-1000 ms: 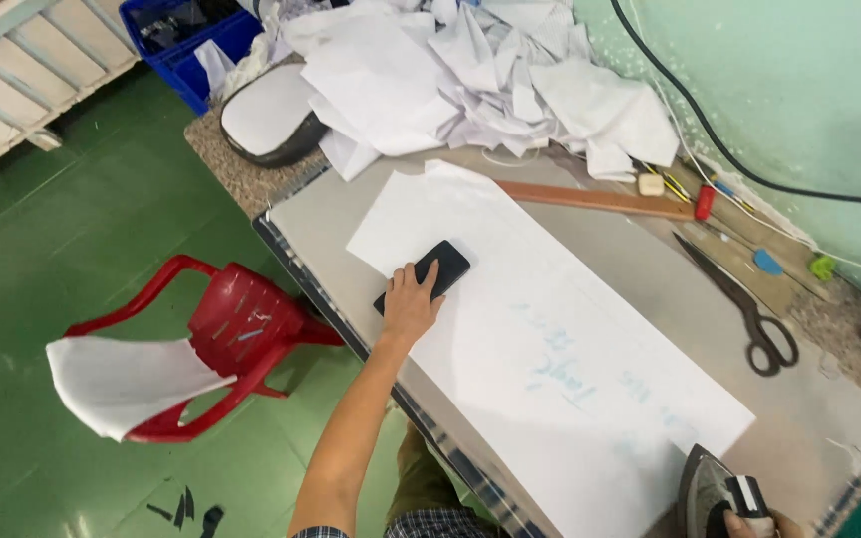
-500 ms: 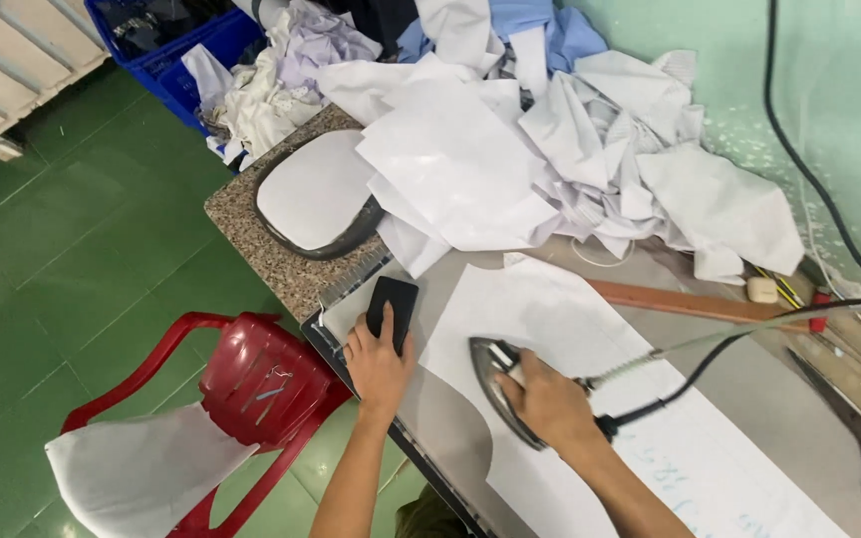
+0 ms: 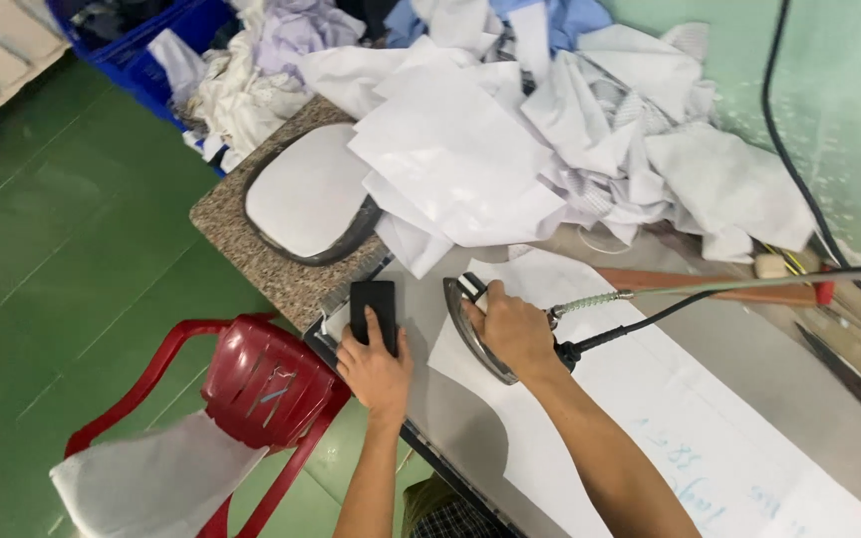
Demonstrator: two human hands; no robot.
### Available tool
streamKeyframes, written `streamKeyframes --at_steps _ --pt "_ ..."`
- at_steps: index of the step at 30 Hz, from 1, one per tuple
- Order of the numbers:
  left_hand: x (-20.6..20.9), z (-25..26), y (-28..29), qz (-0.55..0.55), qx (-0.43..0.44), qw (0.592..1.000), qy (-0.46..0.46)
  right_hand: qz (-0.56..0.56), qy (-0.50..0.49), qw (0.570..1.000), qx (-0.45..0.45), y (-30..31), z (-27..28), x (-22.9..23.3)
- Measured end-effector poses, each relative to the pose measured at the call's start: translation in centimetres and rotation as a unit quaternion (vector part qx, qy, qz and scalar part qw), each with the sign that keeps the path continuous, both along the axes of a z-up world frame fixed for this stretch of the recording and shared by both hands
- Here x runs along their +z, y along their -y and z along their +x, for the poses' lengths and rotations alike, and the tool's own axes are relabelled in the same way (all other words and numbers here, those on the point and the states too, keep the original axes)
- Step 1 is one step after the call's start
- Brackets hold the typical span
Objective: The person irons a white fabric piece on a work table using a steam iron and a black rectangular weight. They repeatedly smooth the fabric with their hands, reposition the weight, and move the iron across the surface to press the material.
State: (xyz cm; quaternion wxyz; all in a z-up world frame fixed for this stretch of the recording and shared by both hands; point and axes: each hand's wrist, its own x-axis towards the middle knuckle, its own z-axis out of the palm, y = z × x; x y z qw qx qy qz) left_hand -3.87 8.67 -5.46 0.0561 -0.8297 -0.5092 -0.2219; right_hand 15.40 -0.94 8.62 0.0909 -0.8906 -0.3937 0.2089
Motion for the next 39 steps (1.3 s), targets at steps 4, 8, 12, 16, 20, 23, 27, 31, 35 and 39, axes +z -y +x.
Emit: streamKeyframes --at_steps 4,8,12,16,20,23,27,31,35,39 --pt "-2.2 -1.1 -0.6 0.038 -0.049 0.998 -0.007 -0.009 -0.032 0.998 -0.062 6.7 -0.5 -0.1" --pt "0.7 -0.1 2.2 -0.014 -0.235 0.971 0.039 -0.008 -0.021 0.981 -0.195 15.6 -0.8 -6.5" --pt "2.6 5.1 8.3 -0.076 -0.448 0.890 0.042 -0.034 -0.022 0.950 -0.310 24.5 -0.4 -5.5" --pt "1.6 10.2 15.3 -0.089 -0.538 0.837 -0.030 -0.050 -0.049 0.911 -0.406 33.1 -0.6 -0.7" --pt "1.3 12.5 22.8 -0.135 -0.563 0.809 -0.098 -0.077 -0.103 0.858 -0.497 42.0 -2.5 2.4" --pt "1.0 12.9 29.5 -0.143 -0.583 0.792 -0.109 -0.075 -0.111 0.834 -0.536 48.0 -4.4 2.5" --pt "2.5 11.0 39.9 -0.174 -0.626 0.751 -0.119 -0.094 -0.133 0.818 -0.552 55.1 -6.8 2.0" --pt "5.6 8.6 50.2 -0.255 -0.663 0.649 -0.270 -0.088 -0.078 0.835 -0.538 62.3 -10.5 -2.1" --pt "2.2 7.5 58.5 -0.221 -0.704 0.631 -0.238 -0.086 -0.075 0.827 -0.550 69.8 -11.6 -3.1" --pt "1.5 10.3 63.8 -0.206 -0.699 0.641 -0.239 -0.091 -0.124 0.768 -0.622 76.3 -9.8 -1.0"
